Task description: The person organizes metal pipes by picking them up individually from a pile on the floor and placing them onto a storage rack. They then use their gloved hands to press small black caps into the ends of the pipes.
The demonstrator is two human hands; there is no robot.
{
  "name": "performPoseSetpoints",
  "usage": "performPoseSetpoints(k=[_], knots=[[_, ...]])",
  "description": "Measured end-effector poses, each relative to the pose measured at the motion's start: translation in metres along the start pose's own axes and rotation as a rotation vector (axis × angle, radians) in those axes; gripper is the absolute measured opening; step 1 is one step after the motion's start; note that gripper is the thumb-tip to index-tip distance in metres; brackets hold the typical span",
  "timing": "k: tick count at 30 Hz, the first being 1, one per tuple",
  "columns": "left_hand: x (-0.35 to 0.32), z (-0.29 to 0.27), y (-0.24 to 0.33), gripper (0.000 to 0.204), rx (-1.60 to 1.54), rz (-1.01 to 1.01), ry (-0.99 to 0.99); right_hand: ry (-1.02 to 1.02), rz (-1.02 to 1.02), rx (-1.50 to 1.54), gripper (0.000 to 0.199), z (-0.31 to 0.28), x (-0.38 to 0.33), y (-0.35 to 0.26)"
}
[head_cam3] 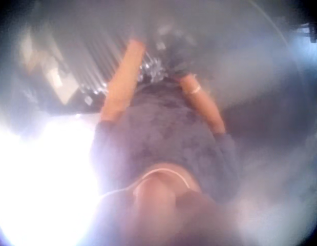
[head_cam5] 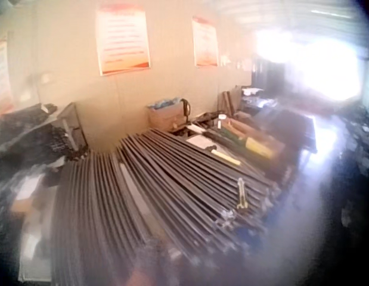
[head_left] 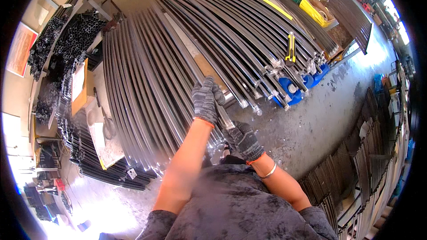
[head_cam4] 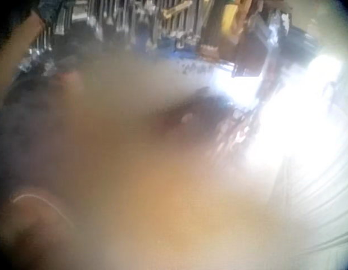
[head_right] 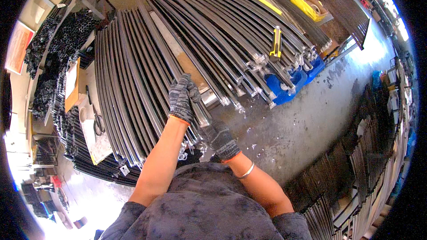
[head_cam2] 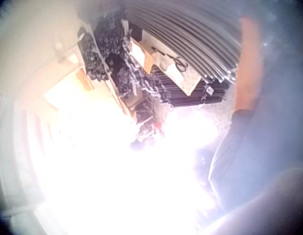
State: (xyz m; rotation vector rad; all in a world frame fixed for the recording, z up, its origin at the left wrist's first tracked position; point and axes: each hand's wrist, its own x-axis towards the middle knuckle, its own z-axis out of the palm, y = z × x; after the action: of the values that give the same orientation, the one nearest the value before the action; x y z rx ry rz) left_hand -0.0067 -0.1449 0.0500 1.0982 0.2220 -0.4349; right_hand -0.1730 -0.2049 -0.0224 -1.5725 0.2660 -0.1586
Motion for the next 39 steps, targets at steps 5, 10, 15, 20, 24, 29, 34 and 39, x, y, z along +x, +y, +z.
performPoseSetpoints(k=[5,10,15,20,24,29,34,39], knots=[[-0.033,0.041,0.033,0.021,0.022,0.083,-0.162,-0.018,-0.151,-0.152,0.021,-0.021,-0.015,-0.054],[0.021,-0.009,0.031,0.01,0.739,0.823,0.119,-0.229,-0.275,-0.352,0.014,-0.036,-0.031,-0.107],[-0.028,-0.058,0.145,0.018,0.538,0.496,0.245,-0.025,0.206,-0.943,0.027,-0.144,-0.062,-0.02],[-0.045,-0.131,0.084,0.031,0.978,0.72,0.541,-0.155,-0.034,-1.092,0.052,-0.108,-0.029,-0.039],[-0.058,-0.156,0.037,0.057,1.188,0.558,0.573,-0.046,-0.425,-1.354,0.04,-0.063,0.035,-0.057],[-0.056,-0.152,0.025,0.066,1.364,0.483,0.553,-0.175,-0.549,-1.496,0.026,-0.048,0.08,-0.017],[-0.053,-0.159,0.017,0.063,1.545,0.477,0.573,-0.023,-0.707,-1.13,0.018,-0.044,0.072,-0.035],[-0.048,-0.114,0.026,0.056,1.314,0.902,0.472,0.095,-0.58,-0.532,0.019,-0.008,0.016,-0.094]])
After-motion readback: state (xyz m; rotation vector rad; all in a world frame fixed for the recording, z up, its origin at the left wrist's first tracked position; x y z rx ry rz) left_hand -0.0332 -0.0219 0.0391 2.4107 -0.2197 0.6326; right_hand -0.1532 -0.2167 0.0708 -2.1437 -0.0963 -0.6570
